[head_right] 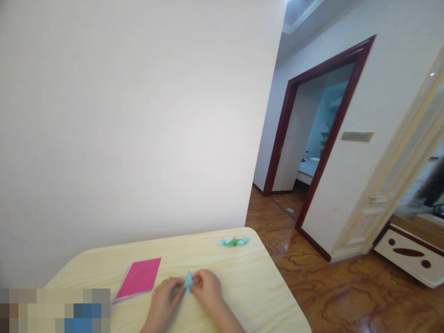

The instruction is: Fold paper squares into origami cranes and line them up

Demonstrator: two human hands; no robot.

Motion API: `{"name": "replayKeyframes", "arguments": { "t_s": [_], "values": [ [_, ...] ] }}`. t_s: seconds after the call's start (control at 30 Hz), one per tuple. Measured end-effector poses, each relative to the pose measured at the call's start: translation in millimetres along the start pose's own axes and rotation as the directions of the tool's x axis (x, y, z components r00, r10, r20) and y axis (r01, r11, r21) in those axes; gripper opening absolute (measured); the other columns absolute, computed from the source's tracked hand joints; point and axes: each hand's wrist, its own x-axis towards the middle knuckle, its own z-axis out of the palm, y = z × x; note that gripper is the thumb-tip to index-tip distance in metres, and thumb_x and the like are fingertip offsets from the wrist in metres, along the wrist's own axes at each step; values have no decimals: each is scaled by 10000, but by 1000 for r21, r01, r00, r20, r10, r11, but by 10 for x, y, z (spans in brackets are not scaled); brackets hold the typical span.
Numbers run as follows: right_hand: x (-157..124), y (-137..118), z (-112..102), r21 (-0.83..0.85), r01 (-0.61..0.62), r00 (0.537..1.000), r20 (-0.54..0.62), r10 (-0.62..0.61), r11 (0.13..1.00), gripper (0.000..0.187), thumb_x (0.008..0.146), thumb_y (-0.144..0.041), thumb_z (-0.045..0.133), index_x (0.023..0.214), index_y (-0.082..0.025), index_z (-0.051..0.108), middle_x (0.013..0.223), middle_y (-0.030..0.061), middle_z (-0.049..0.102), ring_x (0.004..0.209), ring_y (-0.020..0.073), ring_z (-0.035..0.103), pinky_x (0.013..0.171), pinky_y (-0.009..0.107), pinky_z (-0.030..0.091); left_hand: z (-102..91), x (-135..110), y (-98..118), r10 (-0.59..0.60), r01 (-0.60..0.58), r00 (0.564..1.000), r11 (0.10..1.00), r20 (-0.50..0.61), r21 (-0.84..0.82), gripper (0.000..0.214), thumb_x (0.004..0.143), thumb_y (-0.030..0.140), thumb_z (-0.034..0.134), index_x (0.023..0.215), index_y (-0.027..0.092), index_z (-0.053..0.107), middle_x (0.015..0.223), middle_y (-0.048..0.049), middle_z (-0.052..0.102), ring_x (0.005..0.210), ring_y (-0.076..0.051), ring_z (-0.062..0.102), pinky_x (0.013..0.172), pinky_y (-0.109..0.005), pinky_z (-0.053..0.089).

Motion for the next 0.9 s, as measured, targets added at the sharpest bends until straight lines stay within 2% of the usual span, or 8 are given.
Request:
{"name": "replayKeyframes", "arguments": {
  "t_s": [0.07, 0.13, 0.27, 0.6, 0.77, 0.9],
  "values": [
    [-9, -3, 5, 8, 9, 1000, -17, -9, 1000, 223, 611, -138, 653, 827, -186, 627, 749, -13, 643, 654, 127, 566, 581, 189, 378, -6, 1, 13, 2, -2, 1000, 1000, -2, 6, 79, 696, 191, 557, 722, 223, 625, 756, -18, 686, 774, -207, 624, 716, -316, 442],
    [-20, -5, 7, 4, 26, 999, -31, -26, 1000, 159, 619, -140, 649, 771, -179, 625, 748, -7, 631, 674, 132, 559, 598, 193, 376, -6, -4, 18, 5, -5, 1000, 1000, -4, 9, 72, 695, 183, 552, 696, 220, 614, 734, -11, 678, 763, -203, 623, 705, -310, 440],
    [-45, -8, 3, -5, 63, 997, -39, -63, 998, 61, 653, -148, 627, 701, -185, 631, 738, -4, 610, 707, 137, 554, 634, 198, 378, 10, -20, 8, 15, -15, 1000, 1000, -11, 11, 120, 686, 146, 543, 771, 207, 601, 771, -18, 674, 772, -199, 621, 716, -312, 443],
    [-90, 0, -30, -17, 160, 987, -15, -160, 987, 85, 700, -122, 587, 722, -195, 625, 743, -1, 587, 719, 133, 555, 636, 193, 377, 15, -49, 25, 104, -105, 994, 994, 23, 36, 156, 724, 146, 533, 856, 216, 577, 832, -27, 653, 815, -201, 601, 733, -329, 461],
    [-158, -21, -95, -26, 229, 973, 1, -229, 973, 123, 702, -88, 571, 734, -203, 603, 778, -8, 567, 759, 129, 535, 651, 185, 369, -10, -74, 5, 144, -146, 989, 985, 28, 91, 244, 734, 141, 527, 967, 197, 574, 954, -82, 628, 928, -248, 566, 806, -409, 441],
    [-188, -20, -129, -96, 308, 951, 24, -308, 946, 147, 711, -78, 558, 770, -211, 583, 816, -9, 560, 792, 130, 522, 665, 185, 369, -21, -78, 0, 225, -235, 970, 967, 93, 102, 288, 735, 106, 511, 948, 270, 614, 990, -37, 630, 964, -213, 556, 851, -367, 434]
  ]
}}
